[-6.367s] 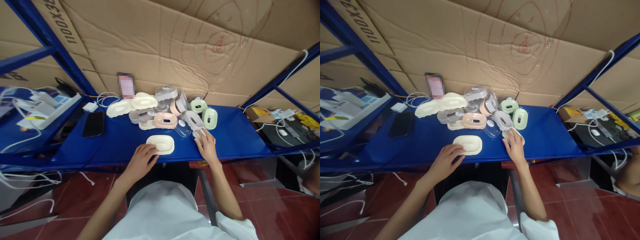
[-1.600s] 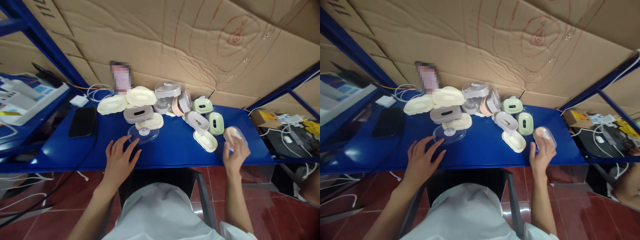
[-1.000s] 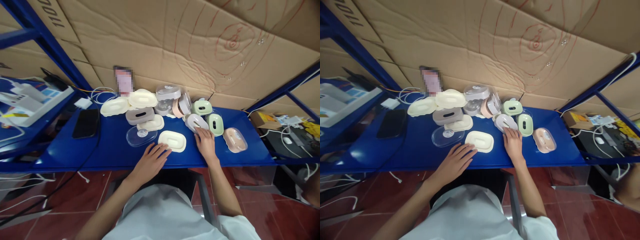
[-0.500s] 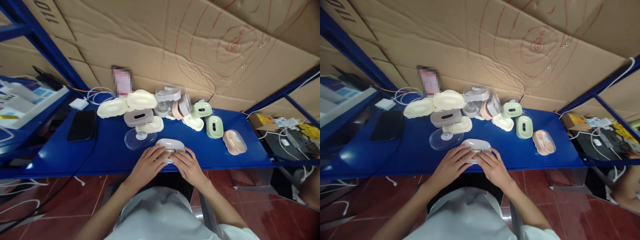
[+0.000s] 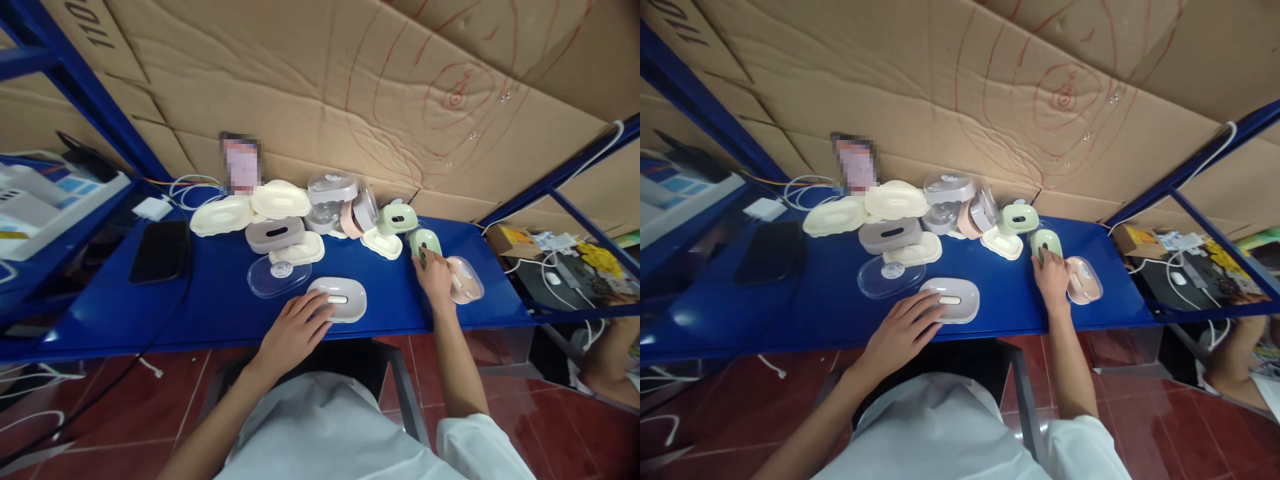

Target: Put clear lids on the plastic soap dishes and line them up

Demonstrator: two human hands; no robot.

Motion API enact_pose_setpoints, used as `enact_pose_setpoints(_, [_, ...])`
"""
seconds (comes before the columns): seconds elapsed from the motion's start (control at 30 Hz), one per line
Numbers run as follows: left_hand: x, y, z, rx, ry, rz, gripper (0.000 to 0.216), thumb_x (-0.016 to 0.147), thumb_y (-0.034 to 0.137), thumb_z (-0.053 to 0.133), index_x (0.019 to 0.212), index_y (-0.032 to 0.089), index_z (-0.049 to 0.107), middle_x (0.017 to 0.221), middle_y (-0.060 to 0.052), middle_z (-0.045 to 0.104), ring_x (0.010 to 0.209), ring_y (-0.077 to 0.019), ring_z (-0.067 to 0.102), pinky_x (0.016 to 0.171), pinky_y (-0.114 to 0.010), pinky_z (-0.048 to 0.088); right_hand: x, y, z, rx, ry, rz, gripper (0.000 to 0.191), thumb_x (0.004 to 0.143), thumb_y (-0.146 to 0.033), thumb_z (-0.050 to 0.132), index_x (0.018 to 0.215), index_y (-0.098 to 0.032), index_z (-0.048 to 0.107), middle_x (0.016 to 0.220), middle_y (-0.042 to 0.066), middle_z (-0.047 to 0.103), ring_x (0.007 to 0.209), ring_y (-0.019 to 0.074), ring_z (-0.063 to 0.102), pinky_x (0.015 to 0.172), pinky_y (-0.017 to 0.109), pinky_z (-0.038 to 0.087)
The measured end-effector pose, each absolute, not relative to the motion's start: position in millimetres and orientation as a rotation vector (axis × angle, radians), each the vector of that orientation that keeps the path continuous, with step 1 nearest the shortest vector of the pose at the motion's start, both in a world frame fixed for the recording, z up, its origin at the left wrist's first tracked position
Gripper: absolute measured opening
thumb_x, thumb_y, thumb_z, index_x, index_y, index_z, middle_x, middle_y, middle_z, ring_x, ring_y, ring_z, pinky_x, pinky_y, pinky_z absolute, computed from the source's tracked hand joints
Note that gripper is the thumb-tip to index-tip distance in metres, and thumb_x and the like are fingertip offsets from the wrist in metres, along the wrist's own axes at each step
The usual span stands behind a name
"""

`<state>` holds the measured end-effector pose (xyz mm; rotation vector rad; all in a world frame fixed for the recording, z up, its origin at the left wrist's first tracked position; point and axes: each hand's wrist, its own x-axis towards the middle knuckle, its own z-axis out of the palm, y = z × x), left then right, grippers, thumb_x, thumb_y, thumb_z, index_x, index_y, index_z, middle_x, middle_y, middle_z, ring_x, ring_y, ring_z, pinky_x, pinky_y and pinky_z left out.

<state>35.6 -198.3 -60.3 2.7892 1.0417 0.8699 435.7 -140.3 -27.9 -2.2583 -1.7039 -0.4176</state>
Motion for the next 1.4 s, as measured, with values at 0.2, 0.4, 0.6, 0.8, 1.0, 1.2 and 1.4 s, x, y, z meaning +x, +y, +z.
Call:
enact_pose_setpoints(0.2, [37.6,-198.5,-60.3,2.772,1.062,0.883,0.027,0.109,0.027,0.056,0.129,0.022,0.074,0.144,-0.011,0.07,0.14,-0.0291,0.06,0.109,-0.045,0.052,474.3,-120.4,-6.4,-2.312,-1.372,-0.595,0.049,0.108,-0.044,0.042,0.137,-0.013,0.068,0.115,0.022,0.077,0.102,0.0335,0.071,0.085,0.041,0.051])
enact_pose_setpoints(0.4, [38.0,-198.8,-60.7,2.766,1.075,0.872,0.027,0.109,0.028,0.057,0.129,0.022,0.074,0.145,-0.012,0.07,0.14,-0.0295,0.06,0.108,-0.045,0.053,479.7,-63.9,5.4,-2.478,-1.477,-0.46,0.045,0.1,-0.03,0.056,0.138,-0.011,0.068,0.128,0.026,0.073,0.119,0.0377,0.066,0.096,0.048,0.049])
enact_pose_setpoints(0.6, [38.2,-199.3,-59.5,2.761,1.064,0.87,0.027,0.109,0.027,0.057,0.131,0.022,0.072,0.146,-0.01,0.07,0.142,-0.0294,0.06,0.111,-0.045,0.051,441.2,-95.1,-17.0,-2.168,-1.91,-0.152,0.035,0.103,-0.035,0.056,0.128,-0.017,0.073,0.129,0.019,0.076,0.123,0.0354,0.067,0.112,0.059,0.042])
enact_pose_setpoints(0.8, [36.6,-199.2,-58.3,2.716,1.069,0.872,0.037,0.109,0.03,0.057,0.143,0.02,0.064,0.146,-0.013,0.069,0.14,-0.0291,0.062,0.112,-0.045,0.051,407.5,-178.5,-20.1,-1.788,-1.567,0.114,0.036,0.108,-0.049,0.052,0.118,-0.02,0.072,0.108,0.012,0.078,0.097,0.0264,0.075,0.09,0.042,0.059])
enact_pose_setpoints(1.0, [35.2,-199.5,-60.6,2.697,1.105,0.891,0.043,0.109,0.03,0.056,0.152,0.026,0.058,0.152,-0.014,0.064,0.137,-0.029,0.064,0.11,-0.043,0.053,360.3,-208.1,-38.3,-1.405,-1.058,0.63,0.039,0.108,-0.052,0.053,0.136,-0.026,0.062,0.086,0.001,0.063,0.072,0.0169,0.065,0.065,0.031,0.058])
enact_pose_setpoints(1.2, [35.3,-199.3,-61.8,2.729,1.077,0.894,0.03,0.108,0.028,0.057,0.136,0.025,0.069,0.152,-0.014,0.063,0.135,-0.0299,0.065,0.109,-0.045,0.055,340.0,-189.7,-56.7,-1.695,-1.45,0.206,0.046,0.112,-0.049,0.039,0.139,-0.023,0.066,0.13,0.015,0.062,0.106,0.0244,0.068,0.093,0.045,0.061])
enact_pose_setpoints(1.4, [35.7,-200.8,-62.4,2.652,1.075,0.964,0.027,0.104,0.024,0.062,0.129,0.024,0.072,0.155,-0.015,0.059,0.141,-0.0315,0.06,0.112,-0.048,0.055,322.7,-182.2,-46.4,-1.729,-1.983,-0.042,0.05,0.114,-0.045,0.039,0.16,-0.03,0.05,0.168,0.014,0.044,0.156,0.0343,0.041,0.122,0.061,0.04])
